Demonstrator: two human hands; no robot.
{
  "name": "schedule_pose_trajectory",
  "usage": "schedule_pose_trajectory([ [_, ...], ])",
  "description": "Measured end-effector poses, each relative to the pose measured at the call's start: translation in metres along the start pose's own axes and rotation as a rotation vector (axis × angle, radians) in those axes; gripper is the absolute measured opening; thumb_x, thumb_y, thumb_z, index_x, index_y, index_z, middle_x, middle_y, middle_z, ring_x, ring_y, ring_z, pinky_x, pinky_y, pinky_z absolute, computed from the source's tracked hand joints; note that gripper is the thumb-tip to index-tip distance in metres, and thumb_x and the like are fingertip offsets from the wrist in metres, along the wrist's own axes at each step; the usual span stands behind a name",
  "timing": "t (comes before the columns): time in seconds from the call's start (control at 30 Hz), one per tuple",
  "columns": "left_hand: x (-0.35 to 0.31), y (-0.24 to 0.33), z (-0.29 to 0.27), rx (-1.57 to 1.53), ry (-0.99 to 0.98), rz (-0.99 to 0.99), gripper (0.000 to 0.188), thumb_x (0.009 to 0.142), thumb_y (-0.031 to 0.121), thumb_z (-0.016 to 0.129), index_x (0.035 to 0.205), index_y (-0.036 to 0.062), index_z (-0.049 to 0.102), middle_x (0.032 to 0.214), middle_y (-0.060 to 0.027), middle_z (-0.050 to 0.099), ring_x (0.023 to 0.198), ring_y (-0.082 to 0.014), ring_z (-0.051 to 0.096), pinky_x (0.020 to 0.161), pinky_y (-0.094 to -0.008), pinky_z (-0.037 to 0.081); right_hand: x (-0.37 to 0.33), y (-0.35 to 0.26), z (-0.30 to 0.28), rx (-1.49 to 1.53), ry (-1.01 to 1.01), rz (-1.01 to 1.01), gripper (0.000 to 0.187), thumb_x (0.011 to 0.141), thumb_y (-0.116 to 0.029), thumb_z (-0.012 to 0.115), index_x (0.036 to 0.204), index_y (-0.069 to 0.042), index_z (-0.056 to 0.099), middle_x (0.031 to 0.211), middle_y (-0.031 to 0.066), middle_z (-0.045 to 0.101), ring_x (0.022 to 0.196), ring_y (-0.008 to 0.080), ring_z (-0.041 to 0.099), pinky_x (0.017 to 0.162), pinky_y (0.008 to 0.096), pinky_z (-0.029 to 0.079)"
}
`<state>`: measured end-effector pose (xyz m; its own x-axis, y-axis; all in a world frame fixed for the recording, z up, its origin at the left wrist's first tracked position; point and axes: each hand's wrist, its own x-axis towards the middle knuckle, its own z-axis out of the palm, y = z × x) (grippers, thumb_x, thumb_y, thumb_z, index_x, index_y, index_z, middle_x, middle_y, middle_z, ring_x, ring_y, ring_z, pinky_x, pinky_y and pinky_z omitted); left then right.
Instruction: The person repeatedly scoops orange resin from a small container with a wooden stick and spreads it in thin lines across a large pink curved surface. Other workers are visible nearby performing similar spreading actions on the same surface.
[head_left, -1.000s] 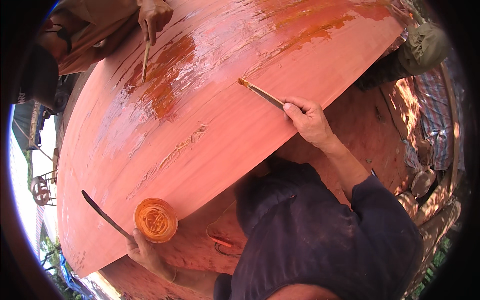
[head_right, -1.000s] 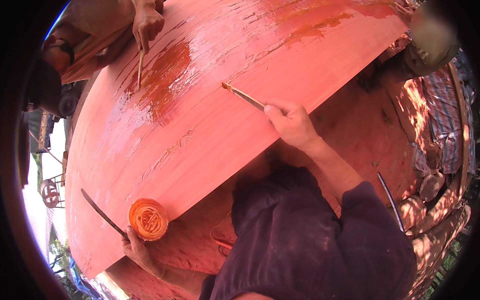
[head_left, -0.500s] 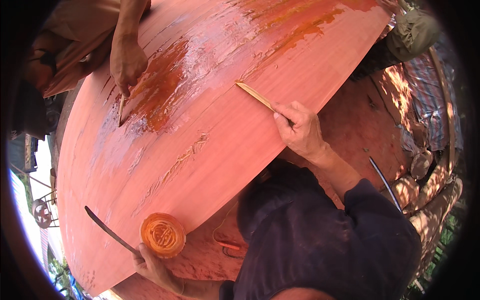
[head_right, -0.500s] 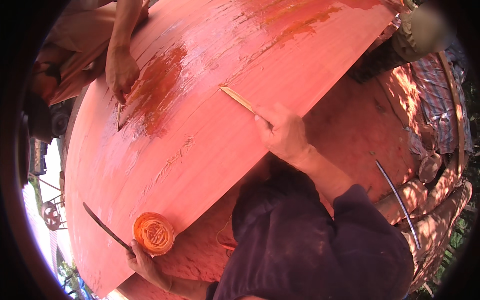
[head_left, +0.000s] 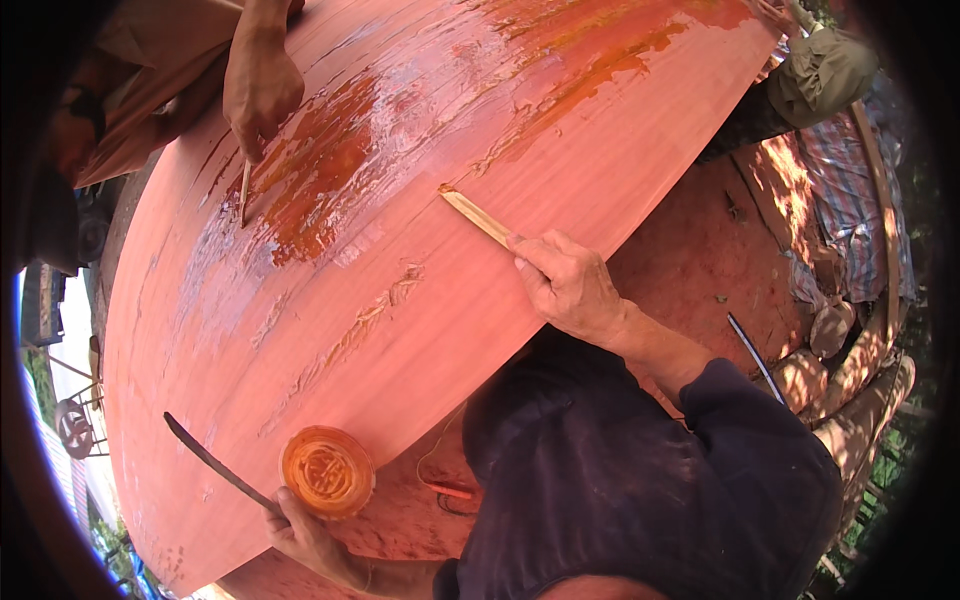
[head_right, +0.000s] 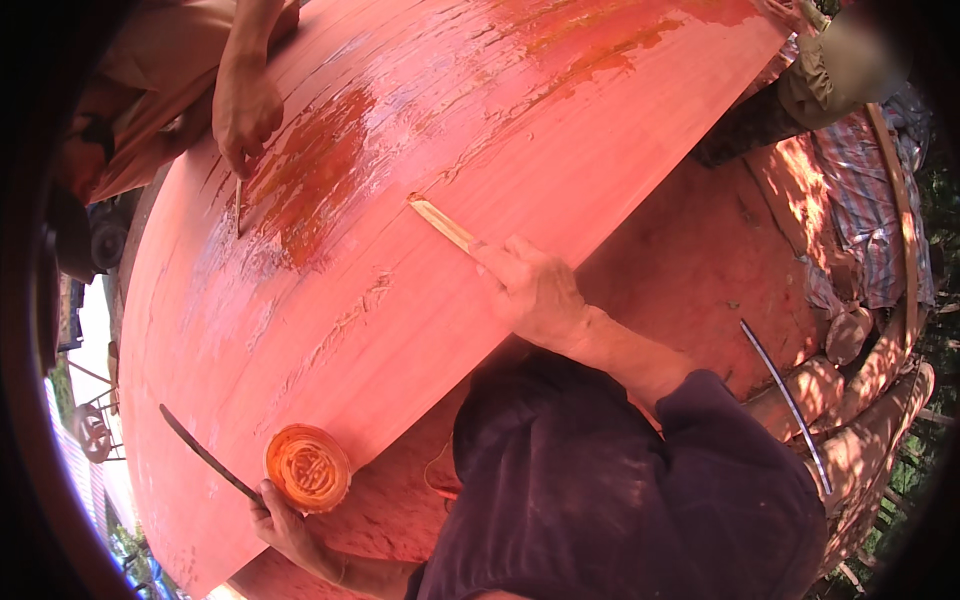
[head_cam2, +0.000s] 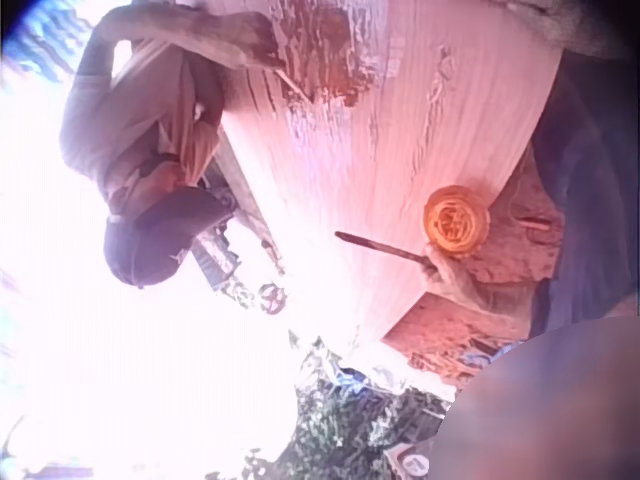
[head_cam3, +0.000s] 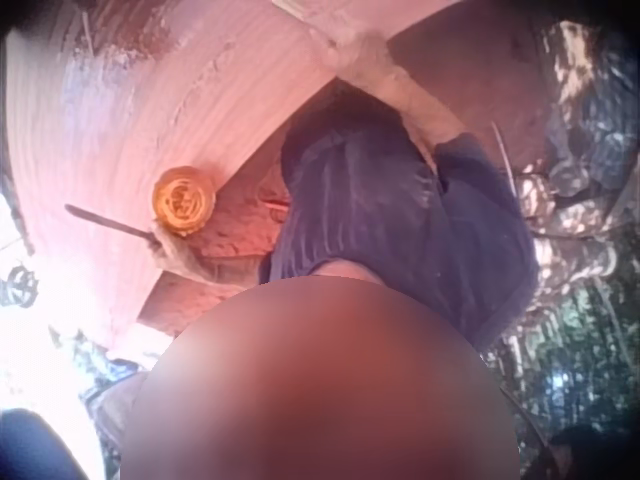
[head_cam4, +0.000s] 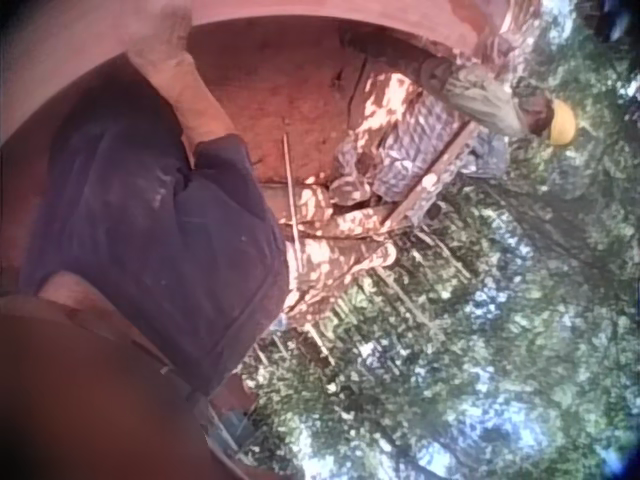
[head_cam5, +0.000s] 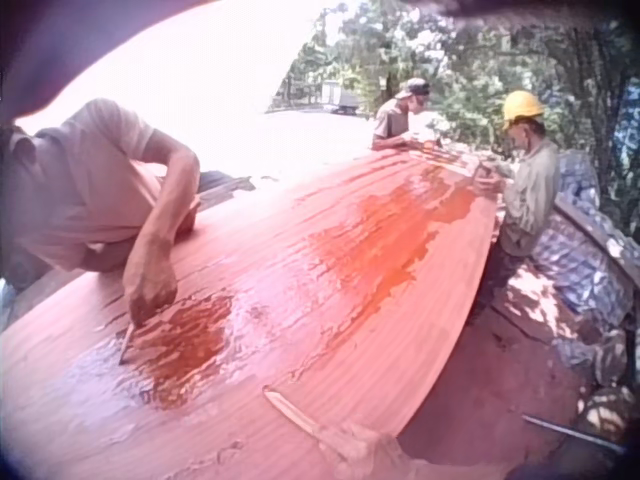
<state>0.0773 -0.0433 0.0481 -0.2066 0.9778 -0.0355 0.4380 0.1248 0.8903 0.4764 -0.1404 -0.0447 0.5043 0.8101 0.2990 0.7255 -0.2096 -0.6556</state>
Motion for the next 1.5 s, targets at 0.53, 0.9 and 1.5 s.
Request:
schedule_pose_trajectory([
  [0.53,0.006,-0.017,-0.014,-0.053,-0.054,0.054,0.022,0.105,0.020,0.064,0.097,0.0001,0.061,0.078,-0.0015,0.065,0.063,-0.0039,0.054,0.054,-0.0185,0.039,0.012,0.032,-0.040,0.945,-0.196,0.741,0.031,0.105,-0.015,0.050,0.119,0.005,0.069,0.081,0.0003,0.064,0.060,0.0079,0.052,0.055,0.0269,0.044],
  [0.9,0.006,-0.021,-0.011,-0.090,-0.006,0.058,0.023,0.105,0.022,0.065,0.095,0.0008,0.061,0.072,-0.0009,0.063,0.055,-0.0032,0.050,0.048,-0.0184,0.036,0.009,0.017,-0.029,-0.136,0.058,0.040,0.025,0.095,-0.010,0.066,0.118,-0.005,0.074,0.079,0.0120,0.060,0.062,0.0278,0.062,0.057,0.0386,0.051],
  [1.5,0.012,-0.020,-0.014,-0.087,-0.109,0.085,0.024,0.106,0.023,0.063,0.097,0.0011,0.060,0.076,-0.0006,0.064,0.061,-0.0035,0.052,0.052,-0.0188,0.037,0.008,0.020,-0.041,0.375,-0.095,0.245,0.022,0.099,-0.008,0.062,0.115,0.002,0.073,0.076,0.0027,0.062,0.065,0.0111,0.055,0.059,0.0277,0.044],
])
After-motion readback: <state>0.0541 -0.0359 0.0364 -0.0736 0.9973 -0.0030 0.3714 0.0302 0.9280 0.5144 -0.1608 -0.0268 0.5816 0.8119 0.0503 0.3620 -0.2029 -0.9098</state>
